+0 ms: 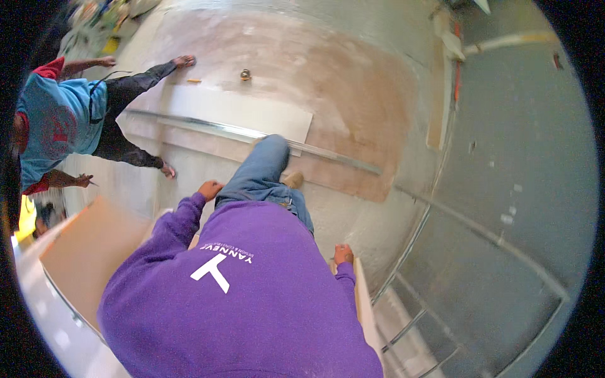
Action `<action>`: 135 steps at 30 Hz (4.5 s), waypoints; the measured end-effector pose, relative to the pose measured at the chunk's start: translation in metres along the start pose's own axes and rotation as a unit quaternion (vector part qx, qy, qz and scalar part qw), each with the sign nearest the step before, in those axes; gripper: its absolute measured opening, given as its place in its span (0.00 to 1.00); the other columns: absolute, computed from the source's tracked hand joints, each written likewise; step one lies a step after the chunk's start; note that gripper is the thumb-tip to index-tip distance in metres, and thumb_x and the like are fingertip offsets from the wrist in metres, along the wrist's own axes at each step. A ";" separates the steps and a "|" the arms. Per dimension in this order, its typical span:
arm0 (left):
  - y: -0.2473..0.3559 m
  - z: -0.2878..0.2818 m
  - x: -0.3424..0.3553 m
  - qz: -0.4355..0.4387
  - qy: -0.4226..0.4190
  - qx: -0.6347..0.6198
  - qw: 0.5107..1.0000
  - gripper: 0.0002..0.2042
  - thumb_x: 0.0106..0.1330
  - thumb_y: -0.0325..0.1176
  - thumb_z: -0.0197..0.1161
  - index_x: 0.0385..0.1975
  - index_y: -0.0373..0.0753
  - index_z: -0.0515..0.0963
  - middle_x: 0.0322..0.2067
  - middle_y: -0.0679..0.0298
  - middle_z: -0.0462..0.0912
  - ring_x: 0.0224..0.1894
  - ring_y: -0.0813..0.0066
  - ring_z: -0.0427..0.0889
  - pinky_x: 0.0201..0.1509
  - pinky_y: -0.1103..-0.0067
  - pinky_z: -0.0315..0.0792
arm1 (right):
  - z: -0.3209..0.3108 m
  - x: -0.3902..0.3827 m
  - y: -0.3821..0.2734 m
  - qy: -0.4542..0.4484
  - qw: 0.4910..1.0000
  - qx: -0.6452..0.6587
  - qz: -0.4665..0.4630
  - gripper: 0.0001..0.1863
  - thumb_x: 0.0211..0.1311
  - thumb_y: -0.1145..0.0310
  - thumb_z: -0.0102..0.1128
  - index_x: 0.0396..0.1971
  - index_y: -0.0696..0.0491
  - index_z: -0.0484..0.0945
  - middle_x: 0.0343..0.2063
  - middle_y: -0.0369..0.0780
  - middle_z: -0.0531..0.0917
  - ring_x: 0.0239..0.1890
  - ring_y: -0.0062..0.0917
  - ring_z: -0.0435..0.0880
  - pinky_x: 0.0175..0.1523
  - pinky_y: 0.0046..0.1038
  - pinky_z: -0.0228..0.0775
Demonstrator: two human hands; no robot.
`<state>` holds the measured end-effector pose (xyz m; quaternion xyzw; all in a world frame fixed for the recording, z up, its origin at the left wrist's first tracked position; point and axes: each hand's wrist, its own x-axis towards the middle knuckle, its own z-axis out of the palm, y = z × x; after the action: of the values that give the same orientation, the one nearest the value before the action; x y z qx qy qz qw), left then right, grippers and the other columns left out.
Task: Measure and score a piece of drywall or board using a measuring tape and utility knife.
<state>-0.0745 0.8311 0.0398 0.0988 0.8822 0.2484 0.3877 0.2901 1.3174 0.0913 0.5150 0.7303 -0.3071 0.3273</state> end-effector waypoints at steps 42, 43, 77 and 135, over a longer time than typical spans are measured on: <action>0.219 -0.396 0.496 -0.222 0.103 -0.332 0.911 0.23 0.65 0.51 0.54 0.45 0.36 0.80 0.44 0.47 0.81 0.43 0.53 0.83 0.41 0.64 0.79 | -0.309 0.249 -1.327 -0.283 0.888 -0.302 -0.200 0.25 0.61 0.51 0.59 0.42 0.60 0.76 0.24 0.44 0.82 0.27 0.35 0.84 0.28 0.35 0.75; 0.199 -0.432 0.499 -0.220 0.111 -0.340 0.908 0.23 0.65 0.51 0.54 0.45 0.36 0.80 0.44 0.47 0.81 0.43 0.53 0.83 0.41 0.64 0.79 | -0.286 0.285 -1.360 -0.328 0.759 -0.483 -0.290 0.26 0.59 0.51 0.59 0.44 0.60 0.75 0.27 0.47 0.83 0.30 0.37 0.84 0.31 0.37 0.75; -0.181 -0.882 0.490 -0.319 0.482 -0.768 0.277 0.16 0.60 0.47 0.57 0.29 0.40 0.83 0.29 0.49 0.82 0.36 0.50 0.81 0.42 0.61 0.73 | 0.709 -0.419 -1.736 0.069 -0.447 -0.790 -0.414 0.27 0.67 0.43 0.42 0.41 0.51 0.81 0.42 0.45 0.83 0.48 0.40 0.81 0.53 0.41 0.72; -0.690 -0.471 0.797 -0.701 0.289 -0.651 -0.028 0.63 0.46 0.67 0.67 0.69 0.60 0.21 0.70 0.49 0.17 0.70 0.40 0.15 0.65 0.38 0.25 | 1.199 0.094 -1.400 -0.420 -0.538 -0.414 -0.602 0.32 0.44 0.48 0.69 0.49 0.49 0.77 0.48 0.43 0.76 0.52 0.39 0.73 0.56 0.39 0.69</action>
<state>-0.9487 0.3619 -0.5496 0.9454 0.0053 -0.3247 0.0279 -0.8742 0.0338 -0.5429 0.9814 0.0933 -0.0539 -0.1591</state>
